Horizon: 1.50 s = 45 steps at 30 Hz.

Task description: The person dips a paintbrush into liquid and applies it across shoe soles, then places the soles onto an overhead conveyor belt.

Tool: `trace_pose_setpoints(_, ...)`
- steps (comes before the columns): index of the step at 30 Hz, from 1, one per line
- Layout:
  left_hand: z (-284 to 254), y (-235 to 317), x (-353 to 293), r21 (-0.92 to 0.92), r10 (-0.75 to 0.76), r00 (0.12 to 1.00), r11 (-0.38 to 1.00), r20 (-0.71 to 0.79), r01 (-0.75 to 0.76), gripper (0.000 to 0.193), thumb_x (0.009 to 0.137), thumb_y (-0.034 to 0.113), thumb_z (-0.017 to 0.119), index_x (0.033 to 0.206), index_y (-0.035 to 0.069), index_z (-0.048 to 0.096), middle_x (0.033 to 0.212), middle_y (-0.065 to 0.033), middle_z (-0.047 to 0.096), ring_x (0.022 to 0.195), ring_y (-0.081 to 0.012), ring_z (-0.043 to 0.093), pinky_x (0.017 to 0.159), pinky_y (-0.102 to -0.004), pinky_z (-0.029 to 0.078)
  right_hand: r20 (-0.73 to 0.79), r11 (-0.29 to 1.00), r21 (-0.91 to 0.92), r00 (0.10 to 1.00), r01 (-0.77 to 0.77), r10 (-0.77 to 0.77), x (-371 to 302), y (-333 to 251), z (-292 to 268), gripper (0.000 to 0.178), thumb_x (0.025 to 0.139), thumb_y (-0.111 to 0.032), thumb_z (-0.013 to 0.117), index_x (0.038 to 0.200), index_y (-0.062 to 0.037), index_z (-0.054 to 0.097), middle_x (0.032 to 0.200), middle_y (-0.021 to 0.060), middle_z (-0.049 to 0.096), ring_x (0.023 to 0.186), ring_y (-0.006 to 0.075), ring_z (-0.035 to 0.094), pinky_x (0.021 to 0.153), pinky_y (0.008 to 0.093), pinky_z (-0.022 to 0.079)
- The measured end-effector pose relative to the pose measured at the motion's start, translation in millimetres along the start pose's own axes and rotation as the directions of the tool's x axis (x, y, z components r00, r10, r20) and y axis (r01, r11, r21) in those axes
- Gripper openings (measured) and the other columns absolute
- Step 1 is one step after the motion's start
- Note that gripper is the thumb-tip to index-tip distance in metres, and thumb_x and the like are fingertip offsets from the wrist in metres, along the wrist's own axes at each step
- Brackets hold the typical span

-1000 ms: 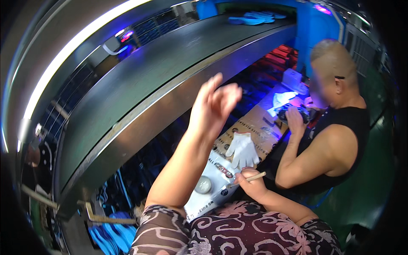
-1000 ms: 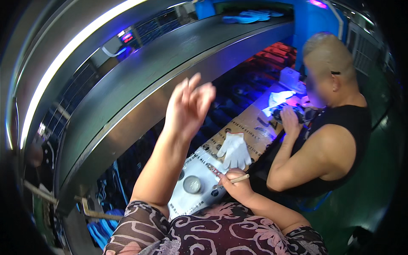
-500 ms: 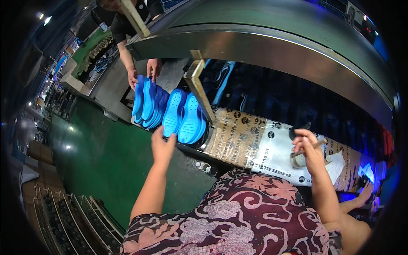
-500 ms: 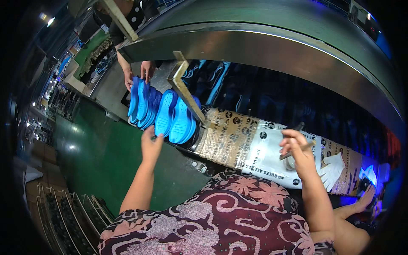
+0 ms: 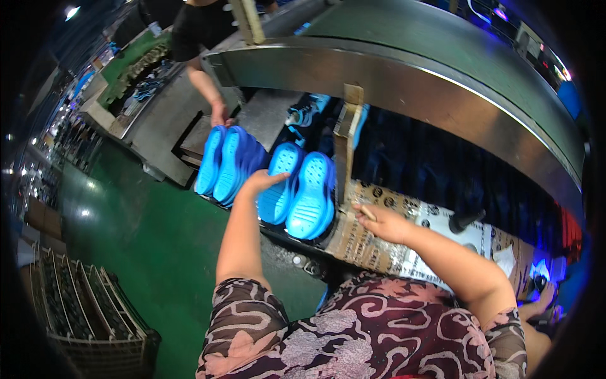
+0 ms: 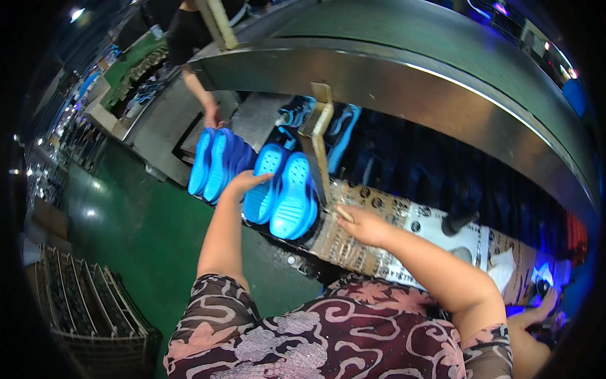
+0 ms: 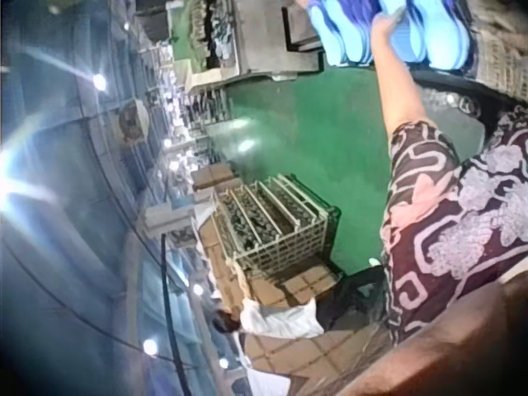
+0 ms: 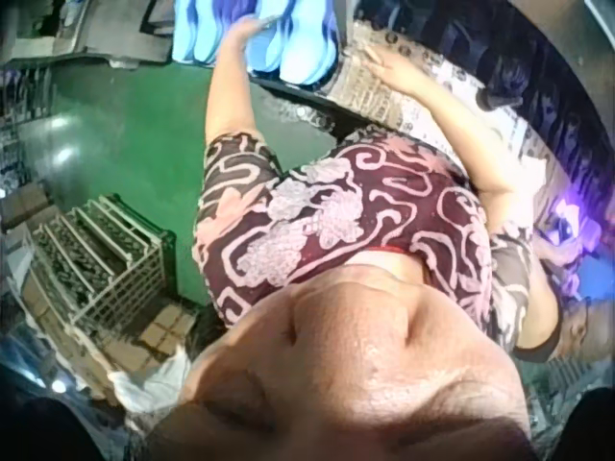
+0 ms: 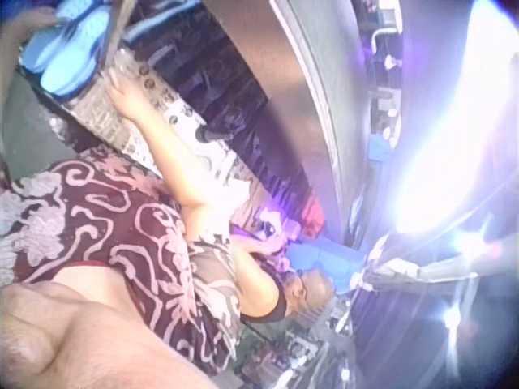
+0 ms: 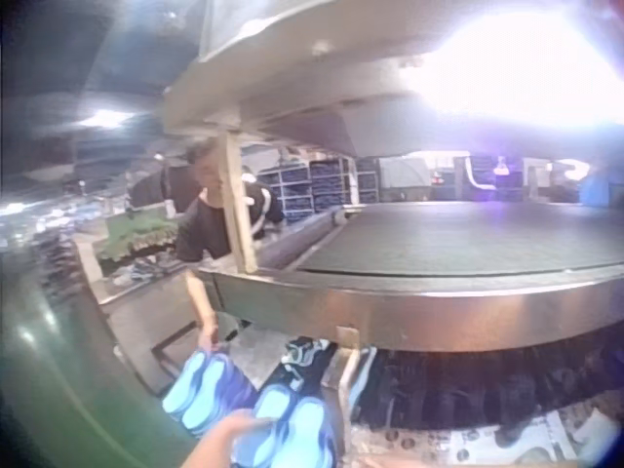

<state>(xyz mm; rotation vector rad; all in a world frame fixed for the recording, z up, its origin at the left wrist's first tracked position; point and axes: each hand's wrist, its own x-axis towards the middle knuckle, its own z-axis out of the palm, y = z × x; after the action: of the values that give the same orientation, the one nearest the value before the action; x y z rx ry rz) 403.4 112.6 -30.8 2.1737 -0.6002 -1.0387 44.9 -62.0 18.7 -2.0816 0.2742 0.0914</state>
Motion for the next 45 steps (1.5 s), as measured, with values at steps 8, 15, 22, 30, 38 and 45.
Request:
trace_pose_setpoints(8,54,-13,-35,-0.459,0.176,0.982,0.879,0.066,-0.127,0.053,0.076,0.032,0.073,0.117,0.002,0.057,0.105,-0.0076,0.063,0.093,-0.0172,0.059,0.082,-0.0329,0.047,0.081,0.958,0.178,0.974,-0.225,0.213,25,11,23,0.060,0.087,-0.037,0.062,0.136,-0.0082,0.041,0.113,0.0059,0.055,0.088,0.0126,0.052,0.071,0.0266,0.046)
trace_pose_setpoints(15,192,-65,-165,-0.736,-0.019,0.889,0.570,-0.458,-0.367,0.036,0.077,0.014,0.063,0.109,-0.001,0.056,0.095,-0.0093,0.063,0.085,-0.0174,0.060,0.076,-0.0330,0.050,0.043,0.987,0.028,0.987,-0.158,0.157,11,33,32,0.081,0.076,-0.048,0.070,0.134,-0.0007,0.039,0.118,0.0225,0.056,0.107,0.0289,0.056,0.092,0.0351,0.043)
trace_pose_setpoints(22,263,-66,-207,-0.230,0.171,0.839,0.916,-0.516,-0.328,0.057,0.073,0.025,0.063,0.121,-0.002,0.050,0.110,-0.0233,0.054,0.104,-0.0369,0.052,0.093,-0.0434,0.040,0.107,0.953,-0.173,0.957,-0.249,0.270,-51,37,3,0.070,0.075,-0.050,0.070,0.125,-0.0053,0.052,0.108,0.0168,0.063,0.096,0.0275,0.061,0.086,0.0362,0.046)
trace_pose_setpoints(30,255,18,-157,0.126,0.499,0.865,0.863,-0.062,-0.489,0.066,0.067,0.029,0.064,0.123,-0.002,0.050,0.107,-0.0258,0.059,0.103,-0.0378,0.057,0.090,-0.0426,0.045,-0.284,0.829,-0.437,0.928,-0.349,0.241,-144,56,-25,0.050,0.074,-0.043,0.066,0.110,-0.0078,0.065,0.098,0.0202,0.065,0.090,0.0351,0.063,0.081,0.0391,0.049)
trace_pose_setpoints(38,279,91,-94,0.385,0.549,0.813,0.804,-0.192,-0.452,0.063,0.066,0.016,0.064,0.125,0.001,0.050,0.108,-0.0233,0.061,0.101,-0.0389,0.058,0.088,-0.0421,0.046,-0.733,0.969,0.244,0.662,0.040,0.157,-247,53,-55,0.032,0.097,-0.026,0.043,0.103,-0.0007,0.062,0.091,0.0074,0.060,0.075,0.0081,0.052,0.072,0.0248,0.041)
trace_pose_setpoints(45,302,103,-177,0.501,0.555,0.827,0.694,0.084,-0.517,0.047,0.075,0.013,0.059,0.120,0.002,0.052,0.109,-0.0233,0.060,0.097,-0.0385,0.059,0.084,-0.0458,0.047,-0.746,0.569,0.665,0.404,0.484,0.529,-323,137,-14,0.050,0.099,-0.046,0.033,0.097,-0.0041,0.061,0.082,0.0027,0.055,0.073,0.0117,0.048,0.068,0.0239,0.037)
